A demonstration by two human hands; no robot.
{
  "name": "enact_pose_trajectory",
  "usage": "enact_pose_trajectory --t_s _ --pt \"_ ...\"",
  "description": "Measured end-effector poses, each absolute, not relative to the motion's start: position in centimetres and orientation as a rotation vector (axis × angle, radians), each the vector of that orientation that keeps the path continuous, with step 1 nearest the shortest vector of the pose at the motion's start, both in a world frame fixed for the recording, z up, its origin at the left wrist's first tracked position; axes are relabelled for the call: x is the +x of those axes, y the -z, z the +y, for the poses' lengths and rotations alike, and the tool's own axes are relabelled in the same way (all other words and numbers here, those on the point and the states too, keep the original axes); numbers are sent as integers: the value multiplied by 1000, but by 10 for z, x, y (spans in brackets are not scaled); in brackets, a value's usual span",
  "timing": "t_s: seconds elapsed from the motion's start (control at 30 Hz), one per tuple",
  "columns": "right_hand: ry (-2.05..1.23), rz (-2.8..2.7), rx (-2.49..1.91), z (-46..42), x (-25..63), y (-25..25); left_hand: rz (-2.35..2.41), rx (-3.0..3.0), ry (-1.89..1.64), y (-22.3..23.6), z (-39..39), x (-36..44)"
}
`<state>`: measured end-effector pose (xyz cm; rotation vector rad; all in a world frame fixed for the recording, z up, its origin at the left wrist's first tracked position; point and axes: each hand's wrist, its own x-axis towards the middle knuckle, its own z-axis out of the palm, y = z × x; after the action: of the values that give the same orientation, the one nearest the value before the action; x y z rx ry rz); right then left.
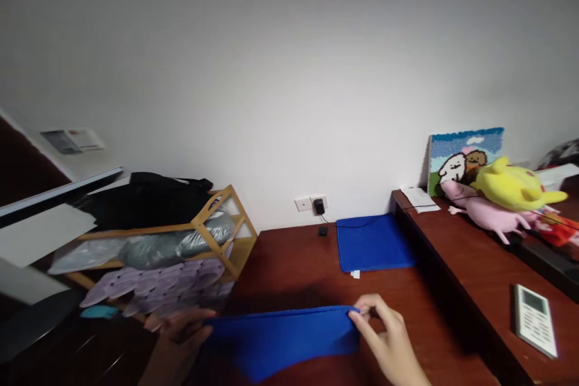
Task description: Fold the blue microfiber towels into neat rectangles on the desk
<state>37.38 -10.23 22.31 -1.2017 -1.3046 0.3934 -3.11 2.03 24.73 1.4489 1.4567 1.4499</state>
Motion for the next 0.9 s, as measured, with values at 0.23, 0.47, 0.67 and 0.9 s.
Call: enact_pose_trajectory --t_s 0.23,0.47,0.67,0.9 --pt "-249 -1288 -1223 -123 360 -247 1183 1353 -1453 -269 9 -24" --pt "-95 -1179 -1254 -160 331 -269 963 1416 -1485 -279 -10 -17" --pt "-73 -1184 -1302 -174 325 -276 924 1461 -1516 -285 -20 -22" --pt "-68 -1183 -1319 -161 326 -263 1013 1550 -1429 -272 -8 -30"
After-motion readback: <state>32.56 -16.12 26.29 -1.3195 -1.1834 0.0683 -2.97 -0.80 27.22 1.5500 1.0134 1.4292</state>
